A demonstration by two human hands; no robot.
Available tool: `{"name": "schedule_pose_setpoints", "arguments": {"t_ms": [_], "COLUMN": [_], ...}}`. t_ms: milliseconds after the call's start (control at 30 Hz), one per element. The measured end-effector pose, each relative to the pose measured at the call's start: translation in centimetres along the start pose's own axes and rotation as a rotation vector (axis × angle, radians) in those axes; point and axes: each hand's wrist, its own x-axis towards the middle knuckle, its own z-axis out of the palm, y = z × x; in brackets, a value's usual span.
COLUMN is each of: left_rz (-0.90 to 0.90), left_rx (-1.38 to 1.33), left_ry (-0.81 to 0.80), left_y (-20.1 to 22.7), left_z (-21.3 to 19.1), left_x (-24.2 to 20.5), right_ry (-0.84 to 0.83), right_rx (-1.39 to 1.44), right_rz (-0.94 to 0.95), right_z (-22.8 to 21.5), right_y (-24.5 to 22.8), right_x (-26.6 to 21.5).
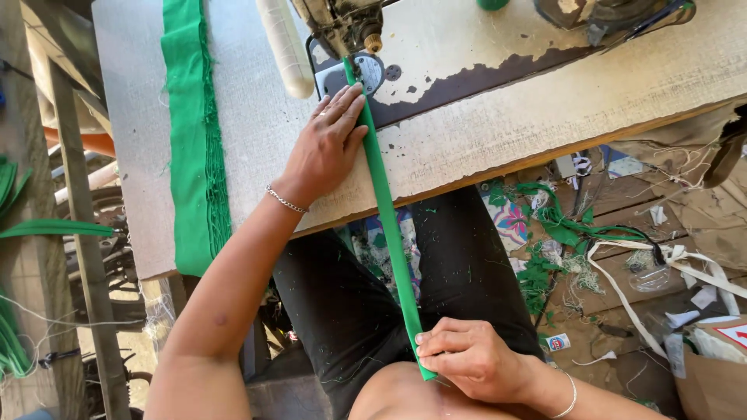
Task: Folding and aligning green fabric strips at a sewing machine for preparation
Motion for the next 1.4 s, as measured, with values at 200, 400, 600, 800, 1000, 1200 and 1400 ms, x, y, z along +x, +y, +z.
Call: {"name": "schedule_pose_setpoints", "arguments": {"t_ms": [200,400,600,800,1000,1200,1400], "left_rz": [0.048,0.099,0.18,0.165,0.167,0.199,0.258], "left_rx": [-0.019,-0.061,-0.026,0.047,0.067,0.046,-0.171], "left_ry": [0.041,0.005,0.069,0.112,0.101,0.104,0.076], "left_y": [-0.5,3.7,4.2,3.8,3.5,4.6,9.1], "left_z": [1.3,-0.1,0.4,0.3,0.1,0.6,0.3], "left_x": [-0.9,-4.0,-5.4,-4.7,-4.3,-6.0,-11.0], "right_ry": [-0.019,-0.083,-0.137,-0.116,-0.087,-0.054,-0.129], "right_rx": [-0.019,-0.104,-0.108,-0.093,-0.133,-0.135,-0.3], "right_rz": [-0.01,-0.049,-0.067,-0.058,-0.051,-0.093,-0.144], "right_z": [0.0,-0.2,-0.7,-1.2,-1.5,-1.2,-1.3], "right_y": [-0.3,-0.9,-0.9,0.9,3.3,4.8,4.8], "right_x": [0.2,0.3,1.4,2.5,4.5,6.7,5.9]}}
